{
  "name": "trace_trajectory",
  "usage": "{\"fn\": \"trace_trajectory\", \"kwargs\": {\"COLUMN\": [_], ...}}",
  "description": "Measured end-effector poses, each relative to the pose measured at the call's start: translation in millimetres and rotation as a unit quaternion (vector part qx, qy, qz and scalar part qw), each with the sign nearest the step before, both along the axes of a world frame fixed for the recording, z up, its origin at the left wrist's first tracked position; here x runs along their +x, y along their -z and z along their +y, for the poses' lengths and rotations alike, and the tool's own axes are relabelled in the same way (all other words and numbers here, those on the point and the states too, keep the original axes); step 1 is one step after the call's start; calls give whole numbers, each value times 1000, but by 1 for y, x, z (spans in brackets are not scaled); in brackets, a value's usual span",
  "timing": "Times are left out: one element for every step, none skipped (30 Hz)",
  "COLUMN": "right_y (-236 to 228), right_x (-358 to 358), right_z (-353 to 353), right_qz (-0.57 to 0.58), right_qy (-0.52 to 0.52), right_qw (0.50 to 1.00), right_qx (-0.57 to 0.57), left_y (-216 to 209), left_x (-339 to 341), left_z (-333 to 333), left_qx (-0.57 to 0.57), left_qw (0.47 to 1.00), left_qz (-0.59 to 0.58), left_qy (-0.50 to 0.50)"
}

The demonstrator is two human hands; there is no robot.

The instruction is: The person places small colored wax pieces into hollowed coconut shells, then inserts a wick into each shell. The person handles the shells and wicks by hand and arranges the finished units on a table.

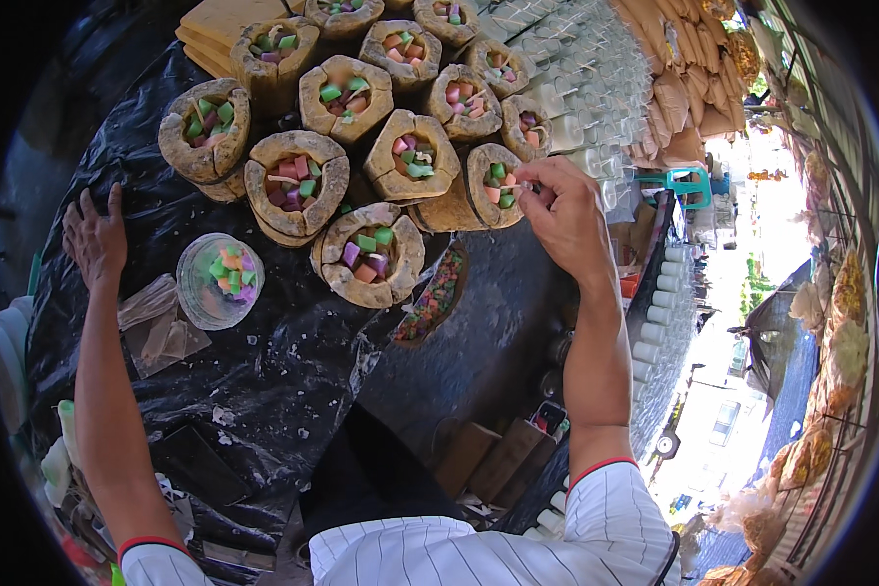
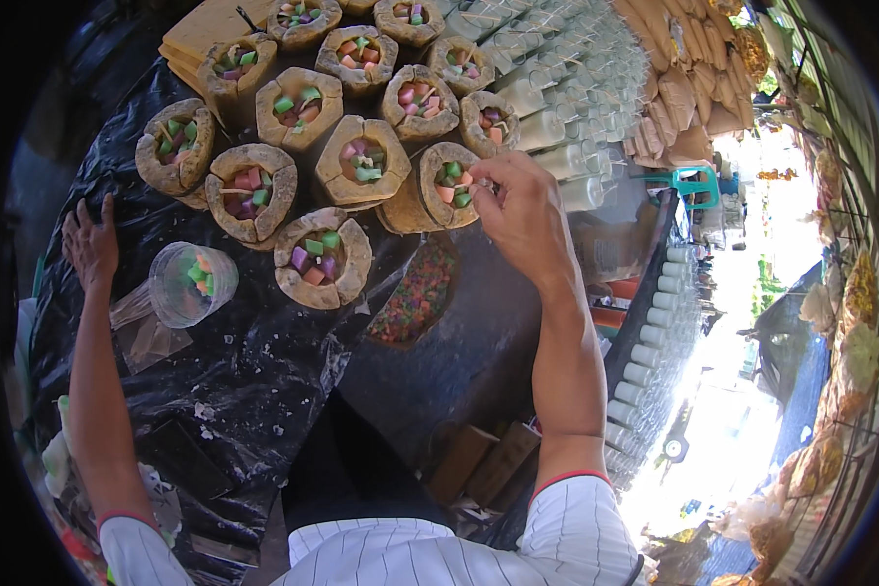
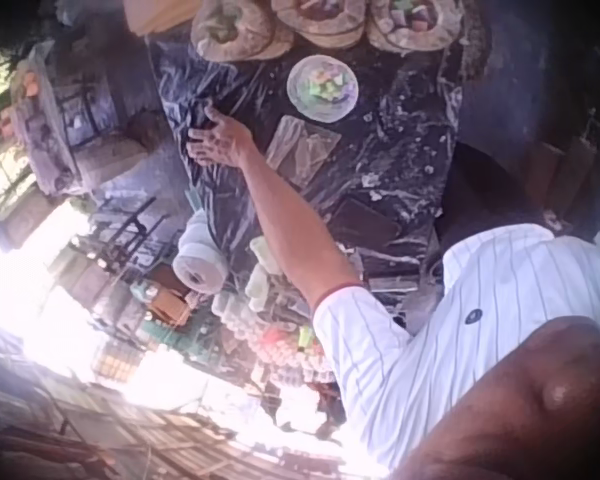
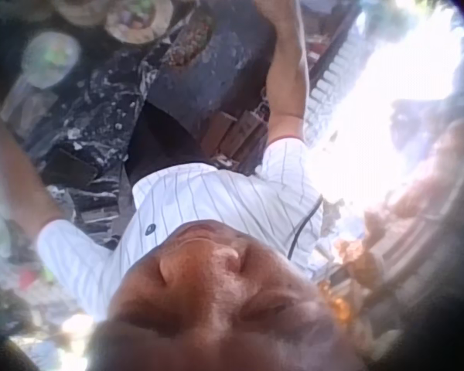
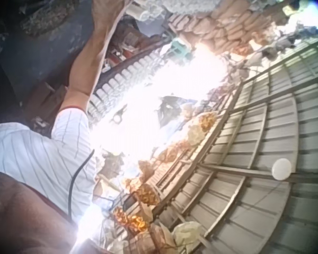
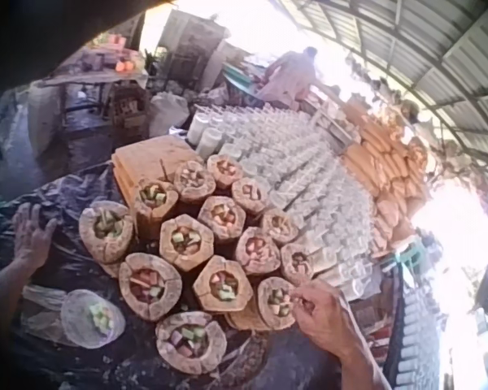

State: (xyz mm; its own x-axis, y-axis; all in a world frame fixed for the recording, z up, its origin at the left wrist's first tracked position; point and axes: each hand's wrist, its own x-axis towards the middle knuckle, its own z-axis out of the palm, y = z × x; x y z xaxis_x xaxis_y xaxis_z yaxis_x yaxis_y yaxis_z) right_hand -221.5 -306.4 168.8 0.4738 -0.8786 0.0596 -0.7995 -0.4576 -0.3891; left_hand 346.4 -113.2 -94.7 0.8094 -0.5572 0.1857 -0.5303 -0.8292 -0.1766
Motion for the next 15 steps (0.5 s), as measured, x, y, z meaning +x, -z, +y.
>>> {"fn": "trace_trajectory", "kwargs": {"right_y": [2, 4, 5, 6, 7, 7, 8, 10, 11, 11, 11, 11, 13, 16, 18], "right_x": [-1, -2, -4, -4, -4, -4, -4, -3, -2, 0, 1, 2, 3, 4, 5], "right_z": [0, 0, 0, 2, 4, 5, 6, 6, 7, 7, 8, 8, 8, 7, 7], "right_qz": [-6, -12, -16, -16, -16, -15, -25, -35, -44, -45, -45, -45, -49, -52, -56], "right_qy": [1, 1, 2, -2, -6, -10, -4, 3, 10, 4, -2, -9, -6, -3, 0], "right_qw": [1000, 1000, 1000, 1000, 1000, 1000, 999, 998, 997, 998, 998, 999, 998, 998, 998], "right_qx": [-1, -3, -4, -10, -16, -22, -33, -44, -56, -45, -34, -23, -24, -26, -27], "left_y": [2, 5, 6, 8, 9, 9, 8, 8, 7, 7, 6, 5, 5, 5, 4], "left_x": [3, 7, 8, 9, 10, 11, 11, 10, 10, 9, 9, 9, 8, 8, 8], "left_z": [2, 4, 5, 6, 6, 5, 4, 4, 4, 3, 3, 3, 3, 3, 3], "left_qx": [-4, -5, -5, -6, -5, -6, -6, -5, -3, -2, -2, -3, -3, -3, -4], "left_qw": [1000, 1000, 1000, 1000, 1000, 1000, 1000, 1000, 1000, 1000, 1000, 1000, 1000, 1000, 1000], "left_qz": [-4, -9, -11, -14, -14, -13, -12, -11, -10, -9, -9, -10, -10, -8, -6], "left_qy": [0, 2, 5, 8, 9, 11, 13, 12, 12, 12, 12, 12, 12, 10, 8]}}
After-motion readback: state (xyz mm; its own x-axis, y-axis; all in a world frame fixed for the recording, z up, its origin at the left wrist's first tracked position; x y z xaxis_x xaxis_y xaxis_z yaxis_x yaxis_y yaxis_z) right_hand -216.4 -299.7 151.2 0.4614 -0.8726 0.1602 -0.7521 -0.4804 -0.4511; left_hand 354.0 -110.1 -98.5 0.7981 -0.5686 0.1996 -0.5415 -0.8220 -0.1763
